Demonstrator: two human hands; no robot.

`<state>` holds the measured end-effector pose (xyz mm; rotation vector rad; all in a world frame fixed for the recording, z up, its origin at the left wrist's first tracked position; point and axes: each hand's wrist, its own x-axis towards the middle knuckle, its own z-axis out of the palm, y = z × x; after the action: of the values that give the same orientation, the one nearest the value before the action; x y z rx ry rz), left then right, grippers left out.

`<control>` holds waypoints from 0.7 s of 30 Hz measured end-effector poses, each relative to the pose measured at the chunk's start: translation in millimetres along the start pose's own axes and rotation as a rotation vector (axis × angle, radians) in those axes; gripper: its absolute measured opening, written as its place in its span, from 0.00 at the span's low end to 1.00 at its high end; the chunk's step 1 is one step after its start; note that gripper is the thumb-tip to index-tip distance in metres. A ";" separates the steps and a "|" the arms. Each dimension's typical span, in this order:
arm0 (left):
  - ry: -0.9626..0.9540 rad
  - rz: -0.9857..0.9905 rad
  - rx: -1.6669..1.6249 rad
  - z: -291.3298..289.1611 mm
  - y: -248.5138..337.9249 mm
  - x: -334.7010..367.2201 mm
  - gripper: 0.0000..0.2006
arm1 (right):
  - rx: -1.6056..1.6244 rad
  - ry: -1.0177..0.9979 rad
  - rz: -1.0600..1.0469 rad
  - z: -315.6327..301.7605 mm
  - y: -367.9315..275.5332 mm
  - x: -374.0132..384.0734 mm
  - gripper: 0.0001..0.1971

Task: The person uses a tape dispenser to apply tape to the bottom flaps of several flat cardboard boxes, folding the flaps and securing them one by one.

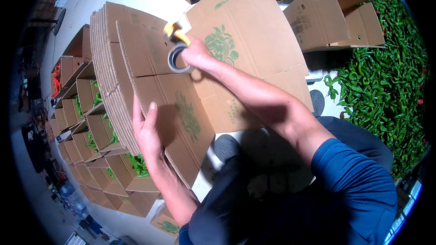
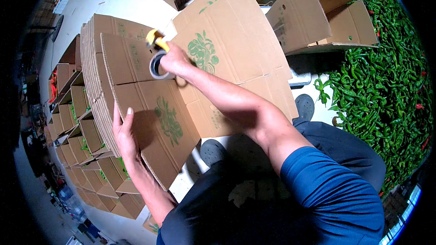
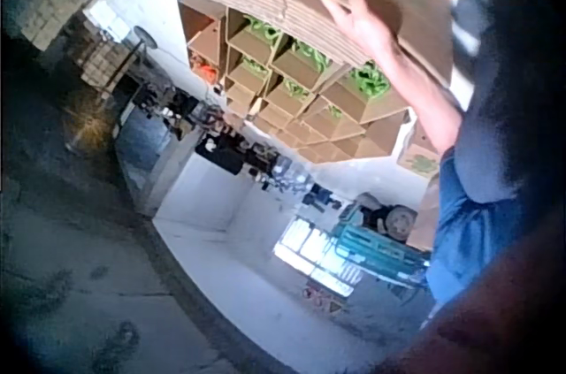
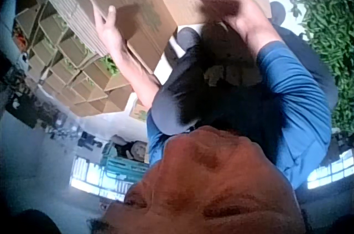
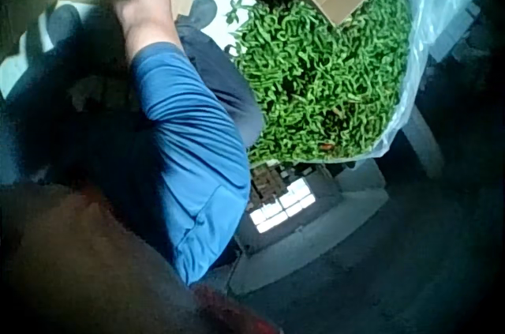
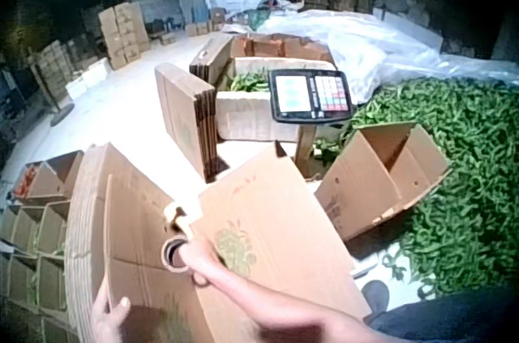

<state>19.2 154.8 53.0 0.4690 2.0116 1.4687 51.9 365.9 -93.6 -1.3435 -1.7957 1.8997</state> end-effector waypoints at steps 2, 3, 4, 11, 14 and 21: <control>-0.026 0.028 0.008 -1.3 -4.6 2.9 0.33 | -0.252 -0.232 -0.053 2.0 3.0 -13.6 0.33; -0.039 0.041 0.006 -1.0 -5.2 4.7 0.33 | -0.243 -0.134 -0.192 10.3 26.8 -3.5 0.32; -0.034 0.046 0.012 -7.1 -5.6 0.6 0.34 | -0.256 -0.218 -0.167 9.5 19.2 -7.9 0.32; -0.069 0.033 -0.028 -6.8 -10.5 4.9 0.35 | -0.480 -0.380 -0.235 -11.0 8.1 15.2 0.27; -0.079 0.035 -0.022 -10.6 -15.4 5.8 0.36 | -0.455 -0.487 -0.198 -16.4 13.6 1.6 0.26; 0.025 0.031 0.090 -4.6 -4.8 2.2 0.36 | -0.362 -0.606 -0.385 -11.0 124.7 -118.8 0.37</control>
<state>14.8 151.2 48.8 0.5242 2.1051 1.4138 179.6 262.4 -146.0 -0.4305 -2.5495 1.9417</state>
